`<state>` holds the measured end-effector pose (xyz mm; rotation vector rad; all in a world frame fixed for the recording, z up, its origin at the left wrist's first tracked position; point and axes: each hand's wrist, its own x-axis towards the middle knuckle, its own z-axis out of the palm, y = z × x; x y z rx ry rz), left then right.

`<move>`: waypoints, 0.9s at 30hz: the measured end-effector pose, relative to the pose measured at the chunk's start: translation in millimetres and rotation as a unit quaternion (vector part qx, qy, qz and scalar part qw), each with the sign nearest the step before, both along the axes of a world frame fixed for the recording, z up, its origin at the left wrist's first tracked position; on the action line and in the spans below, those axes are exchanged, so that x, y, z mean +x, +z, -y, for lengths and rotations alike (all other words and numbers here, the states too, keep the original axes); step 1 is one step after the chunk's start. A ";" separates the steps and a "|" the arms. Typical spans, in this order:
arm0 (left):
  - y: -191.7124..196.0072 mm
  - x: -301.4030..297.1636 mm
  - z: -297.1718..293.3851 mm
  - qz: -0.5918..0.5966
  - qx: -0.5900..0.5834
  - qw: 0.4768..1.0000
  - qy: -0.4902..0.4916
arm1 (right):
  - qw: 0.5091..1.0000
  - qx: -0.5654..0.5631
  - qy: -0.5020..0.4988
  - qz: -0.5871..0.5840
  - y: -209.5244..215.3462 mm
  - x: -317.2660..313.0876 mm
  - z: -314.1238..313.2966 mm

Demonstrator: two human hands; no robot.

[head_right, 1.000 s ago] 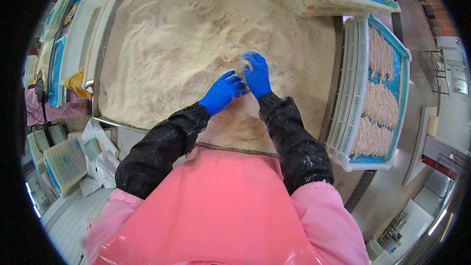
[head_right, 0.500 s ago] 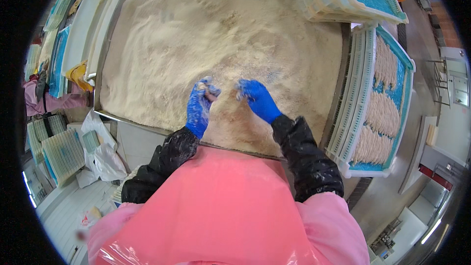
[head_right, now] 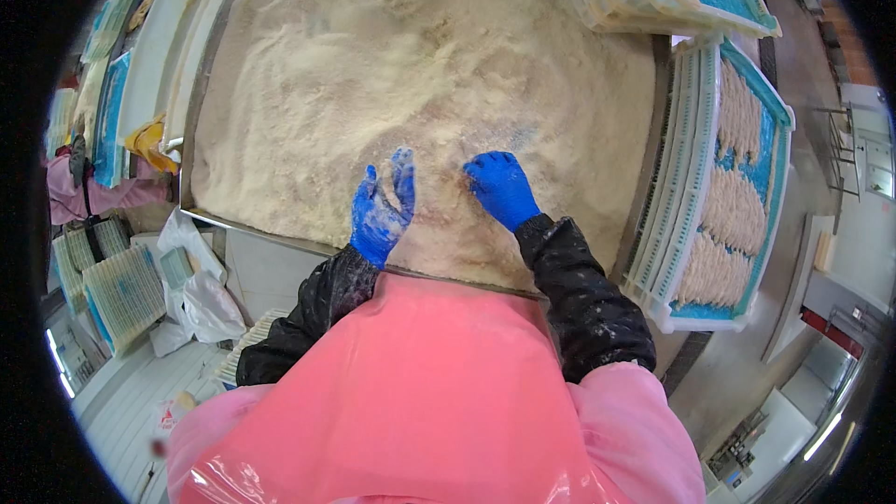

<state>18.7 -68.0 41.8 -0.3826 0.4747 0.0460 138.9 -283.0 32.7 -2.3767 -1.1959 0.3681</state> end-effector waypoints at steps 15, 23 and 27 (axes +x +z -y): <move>20.1 16.7 40.4 0.049 0.123 0.991 -0.005 | 0.921 0.232 -0.237 -0.206 65.5 -87.8 -47.6; 10.7 16.1 52.5 0.169 -0.003 0.985 -0.036 | 0.932 0.281 -0.224 -0.043 47.4 -68.9 -39.6; 15.2 17.0 80.1 0.141 0.478 0.863 -0.080 | 0.911 0.305 -0.248 -0.123 36.6 -82.9 -74.4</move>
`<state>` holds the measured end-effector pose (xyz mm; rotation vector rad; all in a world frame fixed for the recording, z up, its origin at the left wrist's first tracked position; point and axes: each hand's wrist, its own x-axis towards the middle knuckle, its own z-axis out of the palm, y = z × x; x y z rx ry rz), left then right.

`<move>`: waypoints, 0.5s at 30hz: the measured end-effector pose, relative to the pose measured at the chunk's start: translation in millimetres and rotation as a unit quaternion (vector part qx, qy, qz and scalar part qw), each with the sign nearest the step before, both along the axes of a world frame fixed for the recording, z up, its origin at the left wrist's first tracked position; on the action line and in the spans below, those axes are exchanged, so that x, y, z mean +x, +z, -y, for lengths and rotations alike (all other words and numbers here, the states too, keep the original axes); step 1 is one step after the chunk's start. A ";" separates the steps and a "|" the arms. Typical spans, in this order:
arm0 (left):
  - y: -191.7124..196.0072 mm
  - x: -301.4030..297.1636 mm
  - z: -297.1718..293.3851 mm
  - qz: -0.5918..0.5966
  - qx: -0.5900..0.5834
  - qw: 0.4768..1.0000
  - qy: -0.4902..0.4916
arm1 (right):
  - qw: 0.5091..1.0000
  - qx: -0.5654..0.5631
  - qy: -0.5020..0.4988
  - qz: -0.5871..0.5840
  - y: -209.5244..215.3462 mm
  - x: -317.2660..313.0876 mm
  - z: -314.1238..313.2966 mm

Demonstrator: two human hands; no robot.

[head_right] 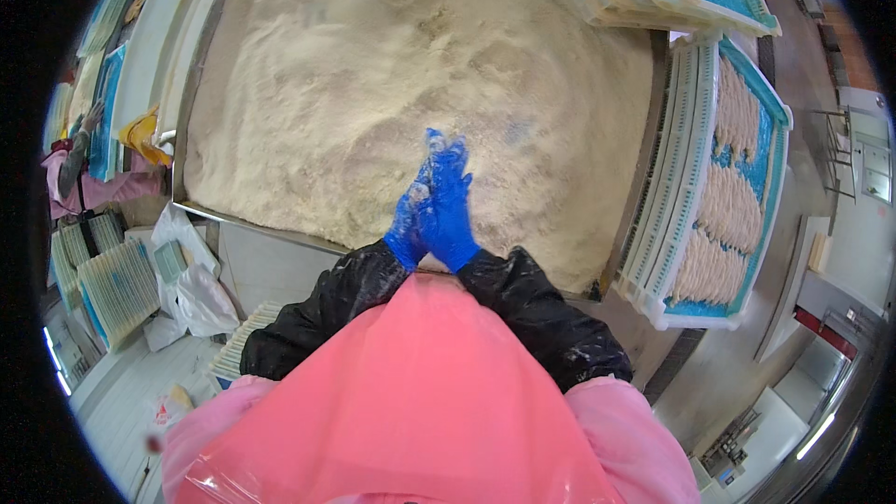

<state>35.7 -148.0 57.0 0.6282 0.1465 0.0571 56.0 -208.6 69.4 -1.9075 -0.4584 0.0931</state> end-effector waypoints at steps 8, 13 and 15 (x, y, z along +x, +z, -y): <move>12.1 0.4 -14.4 -0.066 -0.149 0.982 0.092 | 0.957 0.201 0.045 -0.206 -12.3 4.0 -13.2; 22.6 -2.4 -18.8 -0.187 -0.071 0.977 0.081 | 0.994 -0.051 0.075 -0.064 -32.8 2.2 -19.4; -2.4 -7.8 -37.1 -0.085 -0.319 0.941 0.072 | 0.981 -0.119 0.116 -0.100 -29.7 4.6 -31.2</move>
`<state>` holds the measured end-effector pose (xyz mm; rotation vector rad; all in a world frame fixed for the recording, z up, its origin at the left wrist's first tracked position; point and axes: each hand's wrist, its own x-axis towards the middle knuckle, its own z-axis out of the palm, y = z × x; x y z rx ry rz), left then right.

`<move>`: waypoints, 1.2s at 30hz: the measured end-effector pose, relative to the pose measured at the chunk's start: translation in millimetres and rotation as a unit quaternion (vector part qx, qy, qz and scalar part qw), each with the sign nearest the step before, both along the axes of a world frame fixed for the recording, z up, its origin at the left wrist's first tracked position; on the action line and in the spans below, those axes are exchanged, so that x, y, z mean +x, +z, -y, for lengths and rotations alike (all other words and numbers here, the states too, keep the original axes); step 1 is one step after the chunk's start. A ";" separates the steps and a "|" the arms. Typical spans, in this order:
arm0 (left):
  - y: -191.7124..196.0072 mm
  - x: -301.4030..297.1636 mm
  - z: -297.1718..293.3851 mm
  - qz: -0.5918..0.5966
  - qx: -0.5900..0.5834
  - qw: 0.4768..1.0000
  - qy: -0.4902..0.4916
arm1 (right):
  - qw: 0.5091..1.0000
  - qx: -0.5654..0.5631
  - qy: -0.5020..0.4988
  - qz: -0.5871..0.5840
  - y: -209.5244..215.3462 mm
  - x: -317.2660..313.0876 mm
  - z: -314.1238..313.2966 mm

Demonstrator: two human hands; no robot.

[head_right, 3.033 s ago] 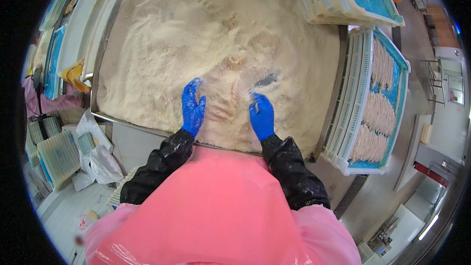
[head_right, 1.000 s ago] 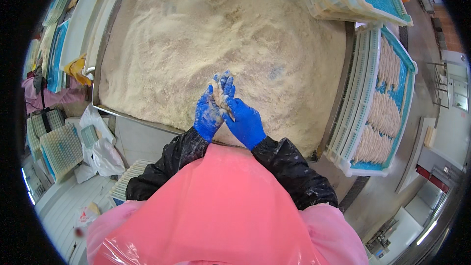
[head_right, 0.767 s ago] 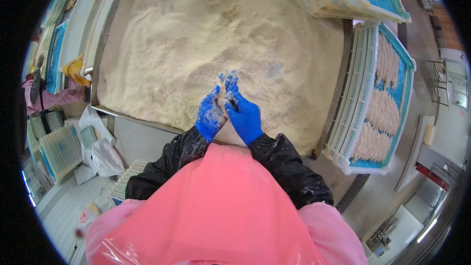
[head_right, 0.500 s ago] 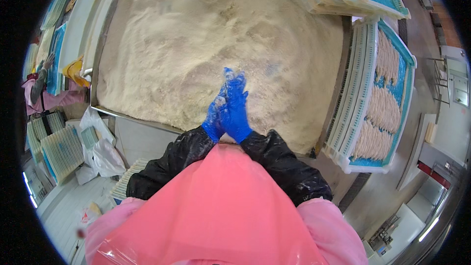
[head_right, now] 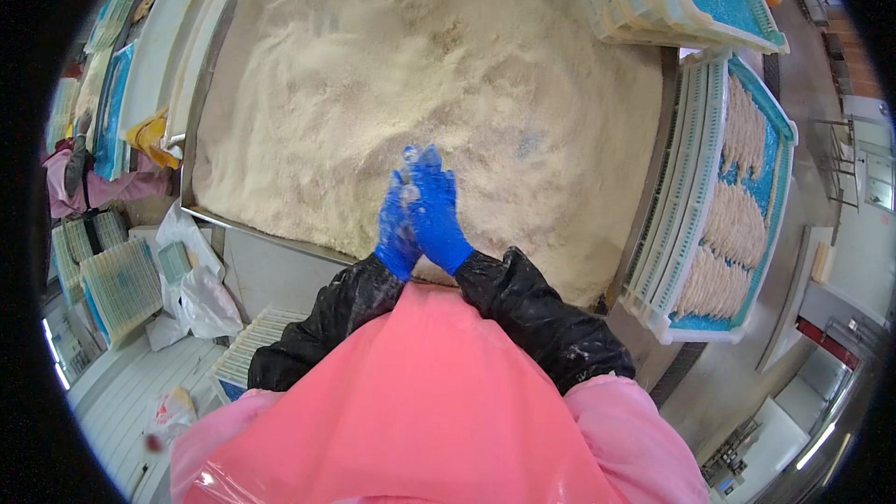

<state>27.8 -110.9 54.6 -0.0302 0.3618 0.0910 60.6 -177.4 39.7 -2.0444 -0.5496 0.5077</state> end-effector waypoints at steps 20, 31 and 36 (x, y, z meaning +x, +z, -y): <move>-19.2 -8.1 -81.3 -0.067 -0.099 0.989 0.090 | 0.964 0.096 -0.096 -0.228 -14.3 138.9 45.5; -6.8 5.6 -85.3 -0.014 -0.108 0.990 0.087 | 0.992 0.067 0.109 -0.008 21.2 145.4 49.2; -4.3 3.3 -87.2 -0.018 -0.163 0.982 0.093 | 0.993 0.037 -0.114 -0.008 -25.1 162.7 43.4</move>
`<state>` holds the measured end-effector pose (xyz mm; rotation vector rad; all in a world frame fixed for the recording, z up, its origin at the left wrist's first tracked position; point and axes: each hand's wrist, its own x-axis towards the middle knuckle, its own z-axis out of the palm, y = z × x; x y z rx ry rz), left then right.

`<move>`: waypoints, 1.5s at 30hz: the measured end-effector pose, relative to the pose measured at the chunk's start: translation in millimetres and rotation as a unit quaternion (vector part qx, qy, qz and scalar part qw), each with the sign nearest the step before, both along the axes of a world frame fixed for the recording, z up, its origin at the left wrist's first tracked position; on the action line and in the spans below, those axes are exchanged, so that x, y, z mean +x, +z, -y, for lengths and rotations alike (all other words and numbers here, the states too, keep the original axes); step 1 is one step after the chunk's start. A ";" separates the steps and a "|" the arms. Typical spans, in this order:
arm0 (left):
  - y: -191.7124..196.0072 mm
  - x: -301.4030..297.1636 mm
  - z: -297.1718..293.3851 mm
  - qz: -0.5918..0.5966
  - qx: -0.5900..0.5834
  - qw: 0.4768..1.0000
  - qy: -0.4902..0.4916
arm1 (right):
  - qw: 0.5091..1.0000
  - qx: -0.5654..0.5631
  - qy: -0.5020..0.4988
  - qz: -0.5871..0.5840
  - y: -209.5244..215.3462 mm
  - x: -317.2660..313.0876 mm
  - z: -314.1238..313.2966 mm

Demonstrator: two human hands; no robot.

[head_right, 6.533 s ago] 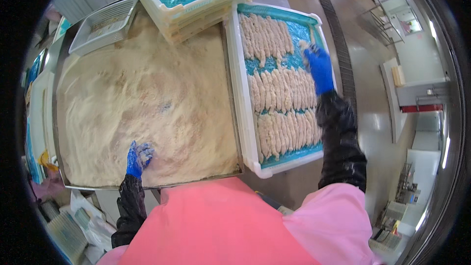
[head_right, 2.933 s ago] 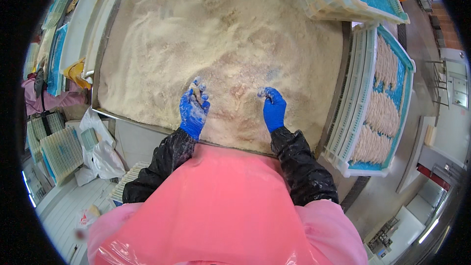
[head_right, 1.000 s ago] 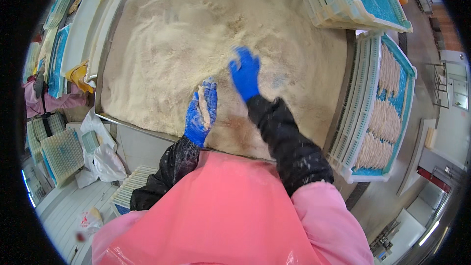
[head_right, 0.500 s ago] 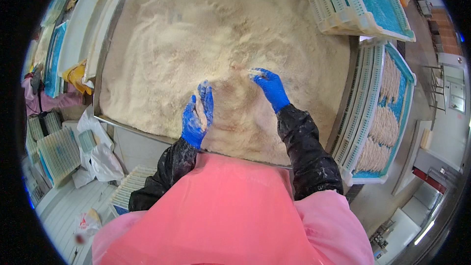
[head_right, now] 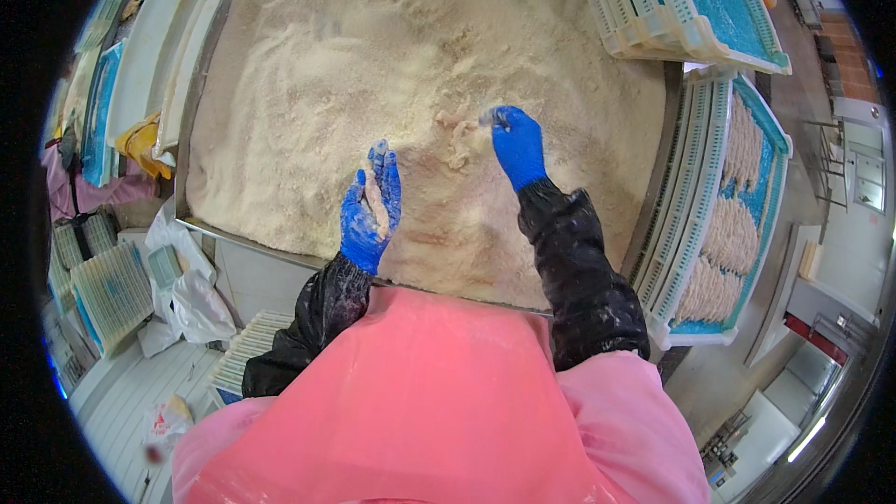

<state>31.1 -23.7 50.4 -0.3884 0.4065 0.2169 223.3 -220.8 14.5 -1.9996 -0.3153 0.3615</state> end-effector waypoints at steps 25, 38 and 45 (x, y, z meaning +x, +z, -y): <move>23.6 8.8 18.6 -0.006 0.072 0.996 0.043 | 0.980 -0.049 0.176 -0.078 114.5 -143.3 -54.4; 38.0 24.6 51.2 0.002 0.301 0.954 0.002 | 0.965 0.140 -0.032 -0.221 95.9 -167.3 -37.5; 50.6 29.4 94.2 0.055 0.200 0.977 -0.047 | 0.976 0.193 -0.099 0.035 51.6 -168.1 7.3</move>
